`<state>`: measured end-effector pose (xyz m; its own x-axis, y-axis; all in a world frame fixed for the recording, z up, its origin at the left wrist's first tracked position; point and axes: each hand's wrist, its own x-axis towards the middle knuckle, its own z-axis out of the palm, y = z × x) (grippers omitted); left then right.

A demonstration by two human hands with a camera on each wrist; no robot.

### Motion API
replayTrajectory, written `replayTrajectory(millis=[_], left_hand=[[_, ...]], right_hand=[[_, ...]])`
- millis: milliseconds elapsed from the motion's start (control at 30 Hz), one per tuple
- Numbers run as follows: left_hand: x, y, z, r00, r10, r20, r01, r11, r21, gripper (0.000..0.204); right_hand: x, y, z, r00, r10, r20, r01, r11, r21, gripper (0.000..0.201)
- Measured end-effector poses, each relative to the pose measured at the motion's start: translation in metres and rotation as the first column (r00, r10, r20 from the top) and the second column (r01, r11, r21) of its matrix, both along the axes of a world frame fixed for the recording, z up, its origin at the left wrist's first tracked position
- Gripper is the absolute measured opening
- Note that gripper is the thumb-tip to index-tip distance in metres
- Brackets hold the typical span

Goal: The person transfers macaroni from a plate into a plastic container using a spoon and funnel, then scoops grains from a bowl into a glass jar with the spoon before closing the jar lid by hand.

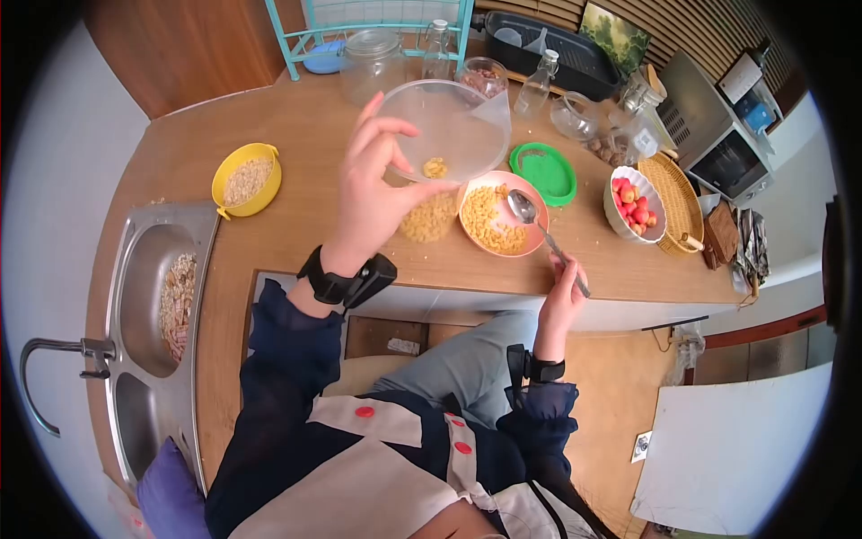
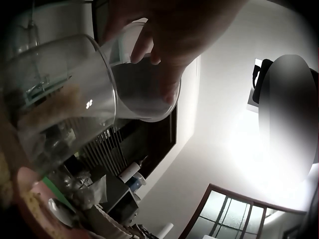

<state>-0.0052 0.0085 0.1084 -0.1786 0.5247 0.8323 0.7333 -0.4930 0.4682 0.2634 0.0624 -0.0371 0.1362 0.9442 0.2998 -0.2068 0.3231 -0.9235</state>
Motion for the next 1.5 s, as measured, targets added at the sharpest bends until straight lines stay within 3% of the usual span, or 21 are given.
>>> replayTrajectory(millis=[67, 267, 533, 600, 700, 867, 933, 1033, 1133, 1367, 1400, 1433, 1500], left_hand=[[-0.001, 0.0, 0.011, 0.999, 0.027, -0.036, -0.024, 0.997, 0.078, 0.044], [0.0, -0.002, 0.003, 0.997, 0.068, -0.027, -0.07, 0.996, -0.056, 0.044], [-0.001, -0.005, 0.014, 0.999, -0.024, 0.027, 0.022, 0.999, 0.044, 0.043], [-0.006, 0.001, 0.004, 1.0, 0.017, 0.012, -0.016, 0.997, -0.082, 0.043], [-0.003, -0.007, 0.002, 0.995, 0.067, -0.077, -0.072, 0.995, -0.064, 0.044], [-0.006, 0.0, 0.008, 0.999, 0.032, 0.027, -0.032, 0.999, 0.009, 0.042], [-0.005, 0.003, -0.002, 0.999, 0.003, 0.053, 0.0, 0.998, -0.062, 0.043], [0.0, -0.006, 0.002, 0.999, 0.029, -0.014, -0.029, 1.0, 0.008, 0.043], [0.002, -0.011, -0.003, 0.999, 0.054, -0.006, -0.054, 0.997, -0.062, 0.044], [0.002, -0.006, 0.004, 0.995, 0.092, -0.032, -0.094, 0.994, -0.055, 0.041], [0.003, -0.008, 0.005, 1.0, -0.013, -0.001, 0.013, 1.0, 0.001, 0.041], [0.003, -0.008, 0.001, 1.0, -0.012, 0.01, 0.012, 1.0, -0.014, 0.041], [-0.003, -0.001, 0.0, 0.997, 0.082, -0.011, -0.082, 0.994, -0.077, 0.042]], right_hand=[[-0.002, 0.003, 0.0, 1.0, -0.007, -0.019, 0.007, 1.0, 0.009, 0.026], [0.0, 0.005, -0.007, 0.999, -0.033, -0.023, 0.033, 0.999, -0.005, 0.026], [-0.001, 0.003, -0.002, 0.999, 0.003, -0.046, -0.003, 1.0, 0.004, 0.025], [-0.001, 0.002, 0.0, 1.0, -0.015, -0.025, 0.015, 1.0, -0.005, 0.025], [-0.001, 0.004, -0.002, 0.999, -0.012, -0.039, 0.013, 1.0, 0.006, 0.025], [-0.003, 0.007, 0.002, 0.999, -0.017, -0.034, 0.017, 1.0, 0.004, 0.025], [0.002, -0.002, -0.004, 0.999, -0.016, -0.039, 0.015, 1.0, -0.023, 0.025], [-0.005, 0.009, 0.001, 0.997, -0.039, -0.072, 0.038, 0.999, -0.008, 0.025], [-0.001, 0.001, 0.003, 0.999, -0.014, -0.035, 0.014, 1.0, -0.021, 0.026], [-0.004, 0.009, 0.002, 0.999, -0.032, -0.022, 0.032, 0.999, -0.011, 0.026], [-0.005, 0.009, 0.002, 0.999, -0.027, -0.038, 0.026, 1.0, -0.012, 0.026], [0.0, 0.002, -0.001, 0.999, -0.015, -0.036, 0.014, 0.999, -0.033, 0.026], [0.003, -0.004, -0.003, 1.0, -0.012, -0.027, 0.011, 0.999, -0.034, 0.025]])
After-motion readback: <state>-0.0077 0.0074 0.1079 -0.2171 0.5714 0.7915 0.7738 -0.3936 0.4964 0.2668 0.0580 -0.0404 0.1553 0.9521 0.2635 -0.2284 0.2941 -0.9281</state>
